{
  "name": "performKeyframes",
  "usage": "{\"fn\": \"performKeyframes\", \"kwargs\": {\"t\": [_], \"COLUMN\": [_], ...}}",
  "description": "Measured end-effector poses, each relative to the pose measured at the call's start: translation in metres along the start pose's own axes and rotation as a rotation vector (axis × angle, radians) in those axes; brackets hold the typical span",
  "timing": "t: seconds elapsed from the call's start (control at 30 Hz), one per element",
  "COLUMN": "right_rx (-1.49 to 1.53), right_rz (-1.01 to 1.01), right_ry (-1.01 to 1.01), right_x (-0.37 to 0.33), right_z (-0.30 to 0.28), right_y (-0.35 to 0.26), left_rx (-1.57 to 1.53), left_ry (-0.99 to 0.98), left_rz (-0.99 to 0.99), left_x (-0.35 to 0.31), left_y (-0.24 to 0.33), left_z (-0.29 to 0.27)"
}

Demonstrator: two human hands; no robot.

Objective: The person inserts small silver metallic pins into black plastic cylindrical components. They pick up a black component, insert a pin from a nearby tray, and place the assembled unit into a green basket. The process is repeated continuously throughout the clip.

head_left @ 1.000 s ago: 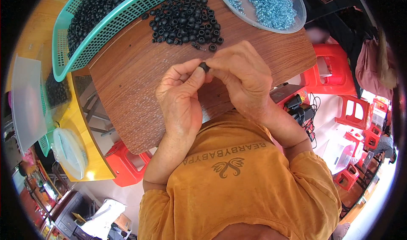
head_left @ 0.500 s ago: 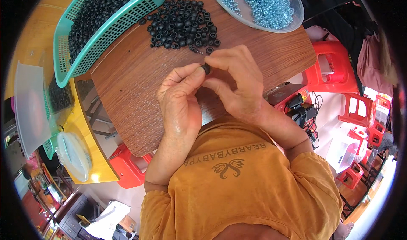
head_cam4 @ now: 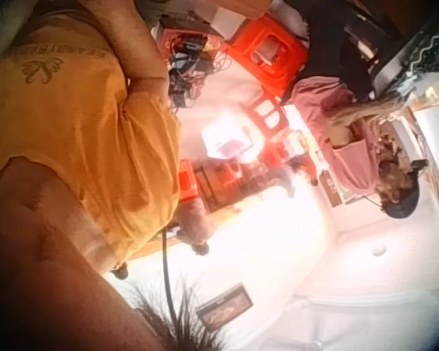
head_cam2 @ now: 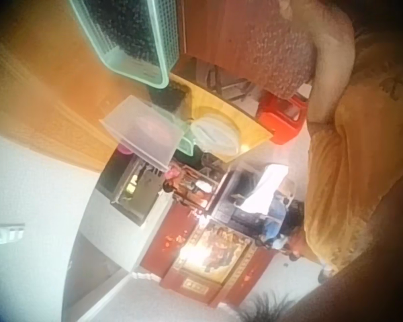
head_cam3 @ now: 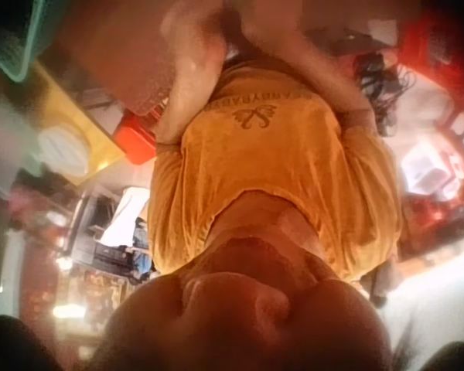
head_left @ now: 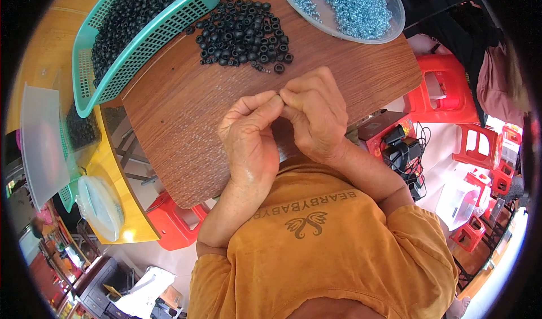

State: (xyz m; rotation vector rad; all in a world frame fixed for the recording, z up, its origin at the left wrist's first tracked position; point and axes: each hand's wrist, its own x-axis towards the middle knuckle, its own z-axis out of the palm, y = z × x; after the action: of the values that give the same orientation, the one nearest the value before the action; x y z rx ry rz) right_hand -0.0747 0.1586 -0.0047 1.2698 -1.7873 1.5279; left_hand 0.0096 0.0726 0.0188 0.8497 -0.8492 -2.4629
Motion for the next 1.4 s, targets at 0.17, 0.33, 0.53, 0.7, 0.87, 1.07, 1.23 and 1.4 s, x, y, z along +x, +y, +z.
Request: {"fn": "performKeyframes", "kwargs": {"t": [0.17,0.33,0.53,0.7,0.87,1.07,1.23,1.4], "right_rx": [0.003,-0.017,-0.026,0.020,0.091,-0.039,-0.181,-0.490], "right_rz": [-0.024,0.030,0.019,0.074,0.383,0.224,-0.150,0.016], "right_ry": [-0.028,-0.053,-0.085,-0.104,-0.075,-0.077,0.083,-0.044], "right_x": [0.006,0.007,-0.004,-0.002,0.018,0.104,0.195,0.254], "right_z": [-0.003,-0.006,-0.014,-0.025,-0.044,-0.045,-0.007,0.019], "right_y": [0.002,-0.001,-0.001,0.011,0.016,0.048,0.110,0.150], "left_rx": [0.032,0.055,0.126,0.329,1.384,1.766,1.811,1.839], "left_ry": [-0.041,-0.030,-0.096,-0.078,-0.132,-0.331,-0.401,-0.461], "left_rz": [0.028,0.081,0.066,0.113,0.953,1.364,1.512,1.389], "left_x": [0.001,0.000,-0.003,0.000,0.024,0.051,0.059,0.059], "left_y": [-0.003,-0.001,-0.006,-0.005,0.010,-0.002,-0.003,-0.006], "left_z": [-0.007,-0.001,-0.003,0.007,0.007,0.016,0.016,0.019]}}
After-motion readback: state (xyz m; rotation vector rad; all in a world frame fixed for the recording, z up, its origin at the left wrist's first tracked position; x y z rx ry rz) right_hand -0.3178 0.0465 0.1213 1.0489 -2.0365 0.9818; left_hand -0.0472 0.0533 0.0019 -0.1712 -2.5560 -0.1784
